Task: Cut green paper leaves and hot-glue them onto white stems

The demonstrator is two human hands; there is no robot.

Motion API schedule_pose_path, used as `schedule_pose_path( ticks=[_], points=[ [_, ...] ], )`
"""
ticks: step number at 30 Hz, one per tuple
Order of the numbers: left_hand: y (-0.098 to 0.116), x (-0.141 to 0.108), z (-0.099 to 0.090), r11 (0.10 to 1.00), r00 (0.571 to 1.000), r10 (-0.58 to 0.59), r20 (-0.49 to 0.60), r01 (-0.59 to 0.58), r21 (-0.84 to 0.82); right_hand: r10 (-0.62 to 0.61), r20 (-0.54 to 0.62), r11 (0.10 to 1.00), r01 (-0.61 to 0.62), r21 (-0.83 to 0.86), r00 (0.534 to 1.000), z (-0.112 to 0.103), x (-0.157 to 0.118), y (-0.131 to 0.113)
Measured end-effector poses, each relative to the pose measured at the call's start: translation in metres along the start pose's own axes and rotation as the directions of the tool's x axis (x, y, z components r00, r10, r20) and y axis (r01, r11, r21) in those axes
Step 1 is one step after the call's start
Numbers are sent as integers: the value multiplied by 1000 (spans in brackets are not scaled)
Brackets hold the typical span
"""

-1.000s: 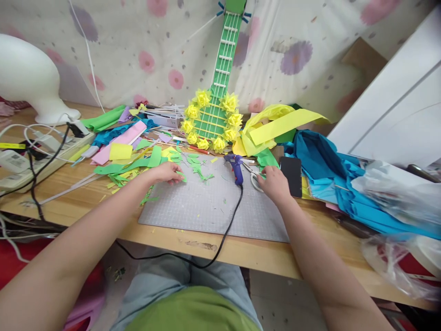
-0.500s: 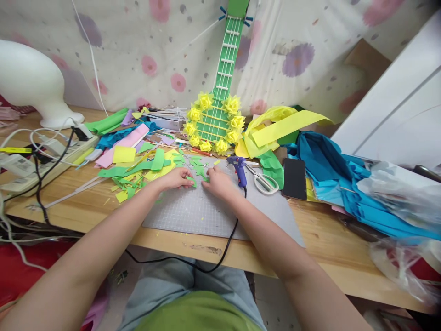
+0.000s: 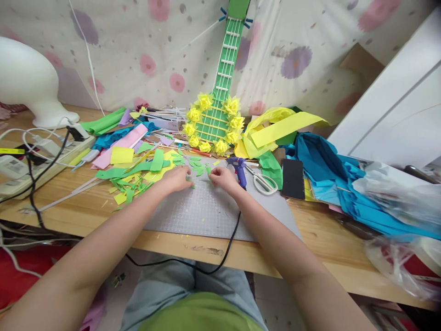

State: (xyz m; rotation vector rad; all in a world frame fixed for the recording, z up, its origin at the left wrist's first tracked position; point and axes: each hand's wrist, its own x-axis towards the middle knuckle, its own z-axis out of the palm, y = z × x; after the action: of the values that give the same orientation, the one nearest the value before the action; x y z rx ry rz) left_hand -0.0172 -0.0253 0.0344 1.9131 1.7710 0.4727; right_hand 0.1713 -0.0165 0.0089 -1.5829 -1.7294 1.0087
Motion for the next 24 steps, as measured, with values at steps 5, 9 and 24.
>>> schedule_pose_path(
  ticks=[5,9,24],
  points=[
    [16,1,5,819,995,-70,-69,18,-574,5,-69,926,21,377,998,6,-1,-8],
    [41,-1,15,293,955,-40,293,291,-911,-198,-161,972,214,91,967,20,-8,-27],
    [-23,-3,-39,185,912,-247,328,376,-908,-382,-83,906,355,-230,920,3,-28,-13]
  ],
)
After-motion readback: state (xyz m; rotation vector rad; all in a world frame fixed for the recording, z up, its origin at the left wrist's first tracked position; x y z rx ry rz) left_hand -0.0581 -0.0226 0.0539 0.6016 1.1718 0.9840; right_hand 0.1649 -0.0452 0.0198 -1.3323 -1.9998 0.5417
